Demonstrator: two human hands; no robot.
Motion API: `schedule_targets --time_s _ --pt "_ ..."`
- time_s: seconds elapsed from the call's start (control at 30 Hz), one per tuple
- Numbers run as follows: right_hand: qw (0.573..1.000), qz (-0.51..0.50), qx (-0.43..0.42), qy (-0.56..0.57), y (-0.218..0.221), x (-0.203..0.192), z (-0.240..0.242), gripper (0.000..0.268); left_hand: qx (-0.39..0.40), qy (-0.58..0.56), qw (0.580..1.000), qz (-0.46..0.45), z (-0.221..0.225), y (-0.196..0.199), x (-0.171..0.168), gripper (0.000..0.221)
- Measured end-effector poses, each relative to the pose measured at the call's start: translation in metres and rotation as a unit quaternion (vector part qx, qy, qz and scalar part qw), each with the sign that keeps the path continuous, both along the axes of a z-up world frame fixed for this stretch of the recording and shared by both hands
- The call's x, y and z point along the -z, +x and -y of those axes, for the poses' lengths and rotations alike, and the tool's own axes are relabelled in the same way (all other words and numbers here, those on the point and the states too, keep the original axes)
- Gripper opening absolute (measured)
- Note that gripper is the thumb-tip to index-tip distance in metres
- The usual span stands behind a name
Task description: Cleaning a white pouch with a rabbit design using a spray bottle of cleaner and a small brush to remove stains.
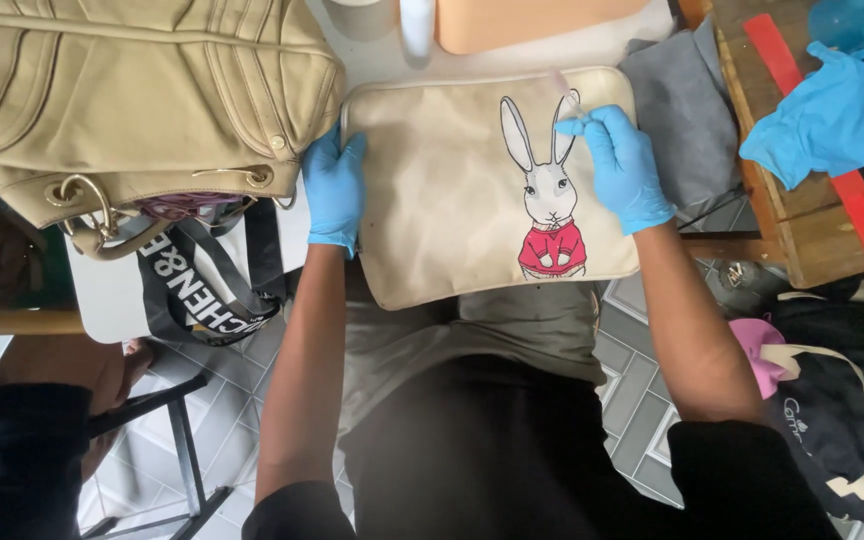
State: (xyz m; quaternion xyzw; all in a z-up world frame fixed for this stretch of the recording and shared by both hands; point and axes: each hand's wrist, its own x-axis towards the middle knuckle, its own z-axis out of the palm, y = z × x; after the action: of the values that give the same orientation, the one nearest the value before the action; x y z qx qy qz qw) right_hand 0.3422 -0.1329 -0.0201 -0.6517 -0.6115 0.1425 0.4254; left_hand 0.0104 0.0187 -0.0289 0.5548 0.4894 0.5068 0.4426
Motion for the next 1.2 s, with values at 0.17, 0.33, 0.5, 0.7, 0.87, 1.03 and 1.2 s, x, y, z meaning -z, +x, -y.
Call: schedule_targets --time_s 0.17,0.33,0.5,0.7,0.87,1.03,1.2 --pt "1.000 0.006 -0.006 -0.007 -0.006 -0.006 0.000 0.020 -0.017 -0.023 1.000 0.003 -0.001 0.007 0.014 0.034" --pt "0.999 0.041 -0.022 -0.011 -0.014 -0.022 0.008 0.022 -0.028 -0.022 0.999 0.002 -0.001 0.004 0.005 0.032" --pt "0.973 0.174 -0.147 0.031 -0.040 -0.055 0.031 0.027 -0.029 -0.010 0.996 -0.078 0.001 0.003 0.003 0.030" --pt "0.881 0.446 -0.153 -0.034 -0.071 -0.017 0.081 0.043 -0.047 -0.040 0.996 -0.066 0.001 0.007 0.014 0.030" --pt "0.924 0.348 -0.152 0.037 -0.038 -0.015 0.072 0.032 -0.030 -0.056 0.993 -0.101 -0.001 -0.001 -0.018 0.033" --pt "0.970 0.220 -0.053 -0.085 -0.016 -0.056 0.038 0.021 0.055 -0.076 0.995 0.022 -0.003 -0.014 -0.010 0.049" --pt "0.951 0.143 -0.025 -0.274 -0.004 -0.081 -0.013 0.044 0.153 -0.050 0.985 0.066 0.008 -0.014 -0.022 0.059"
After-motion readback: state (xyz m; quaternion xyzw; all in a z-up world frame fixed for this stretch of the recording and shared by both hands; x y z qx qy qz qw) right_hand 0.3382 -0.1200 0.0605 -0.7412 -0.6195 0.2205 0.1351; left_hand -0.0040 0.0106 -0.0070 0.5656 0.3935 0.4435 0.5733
